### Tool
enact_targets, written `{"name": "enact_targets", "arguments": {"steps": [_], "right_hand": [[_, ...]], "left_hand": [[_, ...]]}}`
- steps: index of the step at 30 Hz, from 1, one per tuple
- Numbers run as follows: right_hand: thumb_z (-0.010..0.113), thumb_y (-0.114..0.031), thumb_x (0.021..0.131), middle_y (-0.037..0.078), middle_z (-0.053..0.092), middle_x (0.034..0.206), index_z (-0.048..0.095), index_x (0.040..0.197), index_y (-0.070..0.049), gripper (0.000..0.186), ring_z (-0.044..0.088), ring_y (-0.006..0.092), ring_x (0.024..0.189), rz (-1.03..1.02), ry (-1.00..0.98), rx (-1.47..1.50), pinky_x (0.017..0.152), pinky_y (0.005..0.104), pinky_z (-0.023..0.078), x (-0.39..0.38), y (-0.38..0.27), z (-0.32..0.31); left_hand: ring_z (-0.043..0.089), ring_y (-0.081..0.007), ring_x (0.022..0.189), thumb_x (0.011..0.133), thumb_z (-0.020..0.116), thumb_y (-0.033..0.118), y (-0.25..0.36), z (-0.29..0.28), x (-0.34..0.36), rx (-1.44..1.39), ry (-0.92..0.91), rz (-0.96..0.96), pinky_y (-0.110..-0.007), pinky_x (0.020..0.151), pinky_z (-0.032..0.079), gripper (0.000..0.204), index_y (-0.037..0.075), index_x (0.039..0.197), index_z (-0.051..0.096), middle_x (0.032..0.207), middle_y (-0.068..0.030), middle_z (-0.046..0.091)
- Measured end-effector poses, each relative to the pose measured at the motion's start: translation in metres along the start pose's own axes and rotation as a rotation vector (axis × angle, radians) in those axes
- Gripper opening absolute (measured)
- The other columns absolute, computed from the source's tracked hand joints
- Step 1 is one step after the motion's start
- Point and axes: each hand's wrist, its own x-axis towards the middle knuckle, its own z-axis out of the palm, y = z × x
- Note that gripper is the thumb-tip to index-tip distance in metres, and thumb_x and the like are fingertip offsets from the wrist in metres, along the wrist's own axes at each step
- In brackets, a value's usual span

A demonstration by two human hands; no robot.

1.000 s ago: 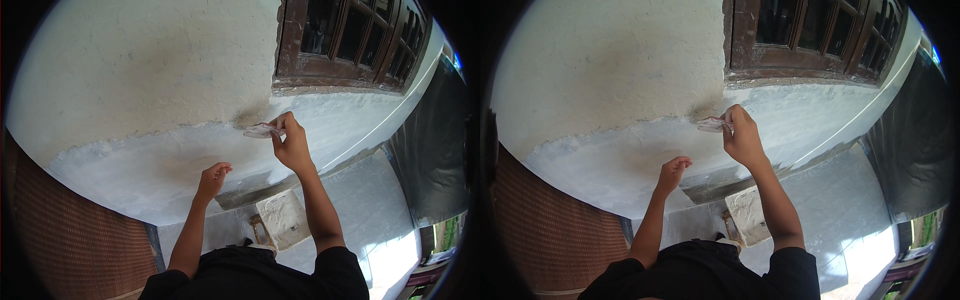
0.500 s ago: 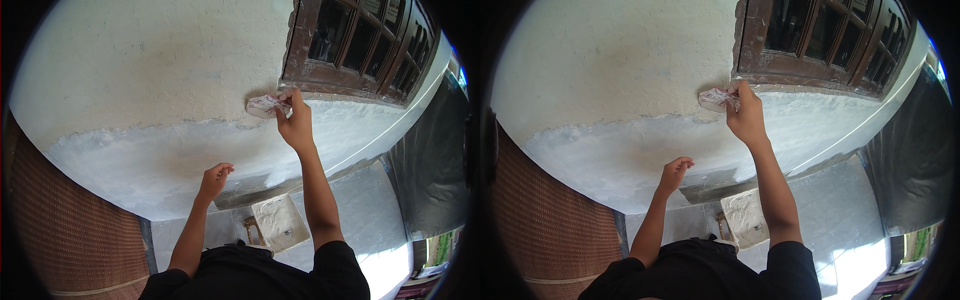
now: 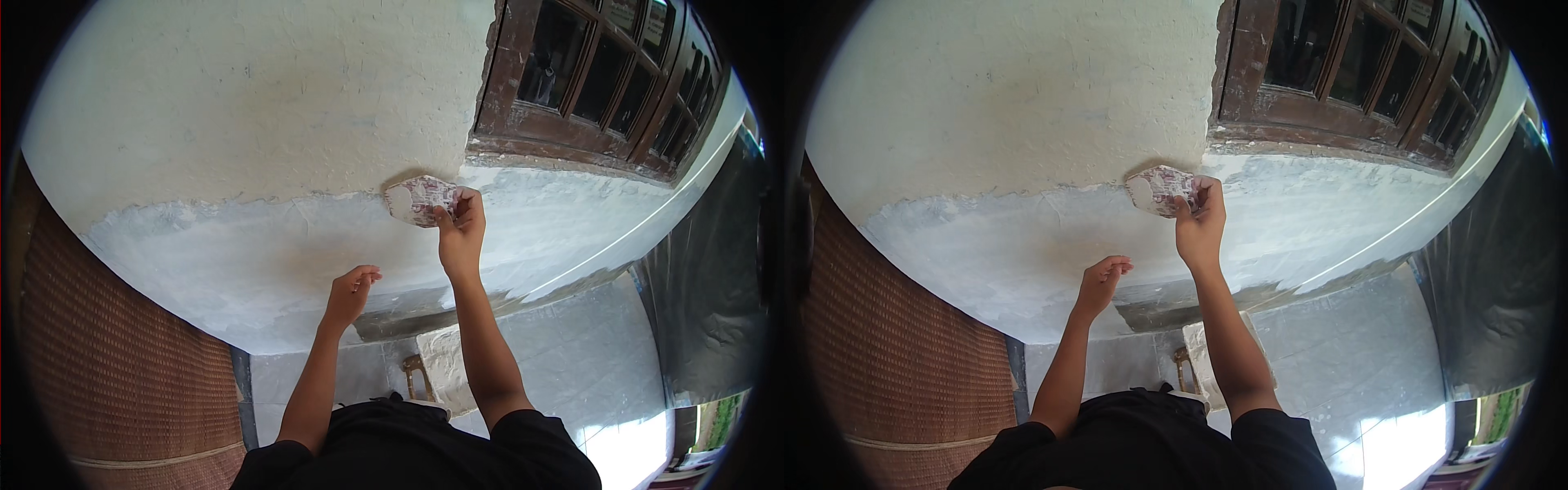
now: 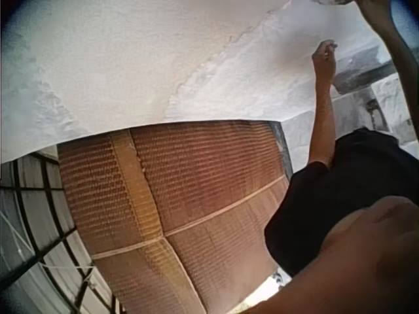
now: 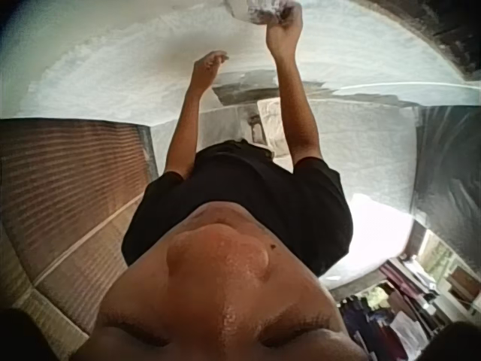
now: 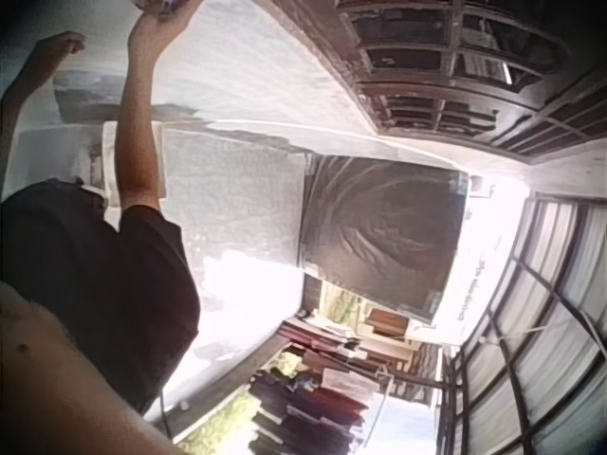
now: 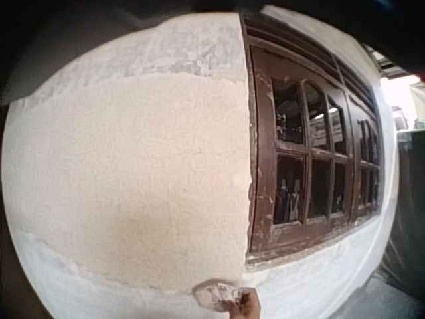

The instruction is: The person applies plaster to a wall surface around a window frame using a putty knife and a scraper, taking plaster from a plaster tray.

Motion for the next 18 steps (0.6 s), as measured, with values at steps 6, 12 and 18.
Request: {"name": "enact_targets", "arguments": {"steps": [6,12,18], "right_hand": [[0.057,0.012,0.083,0.007,0.055,0.091,0.048,0.103,0.0,0.025,0.054,0.0129,0.086,-0.02,0.194,-0.102,0.078,0.025,0.044,-0.002,0.013,0.012],[0.056,0.013,0.083,0.006,0.052,0.096,0.046,0.104,-0.002,0.028,0.051,0.0099,0.086,0.016,0.183,0.068,0.078,0.0228,0.042,-0.011,0.011,0.015],[0.055,0.014,0.083,0.007,0.052,0.098,0.045,0.105,-0.002,0.029,0.054,0.0121,0.086,0.014,0.264,-0.019,0.078,0.0249,0.045,-0.007,0.024,0.013]], "left_hand": [[0.065,-0.0173,0.099,0.099,0.048,0.009,-0.001,-0.005,-0.005,0.013,-0.006,-0.033,-0.029,0.089,0.049,0.023,-0.001,0.114,0.062,0.104,-0.0104,0.069],[0.066,-0.0176,0.098,0.1,0.048,0.012,-0.008,-0.012,-0.008,0.015,0.013,-0.01,-0.029,0.085,0.05,0.024,0.0,0.114,0.063,0.103,-0.0104,0.07],[0.066,-0.0176,0.098,0.099,0.048,0.011,-0.001,-0.011,-0.009,0.024,-0.006,-0.015,-0.029,0.086,0.05,0.024,0.001,0.114,0.063,0.102,-0.0108,0.07]]}}
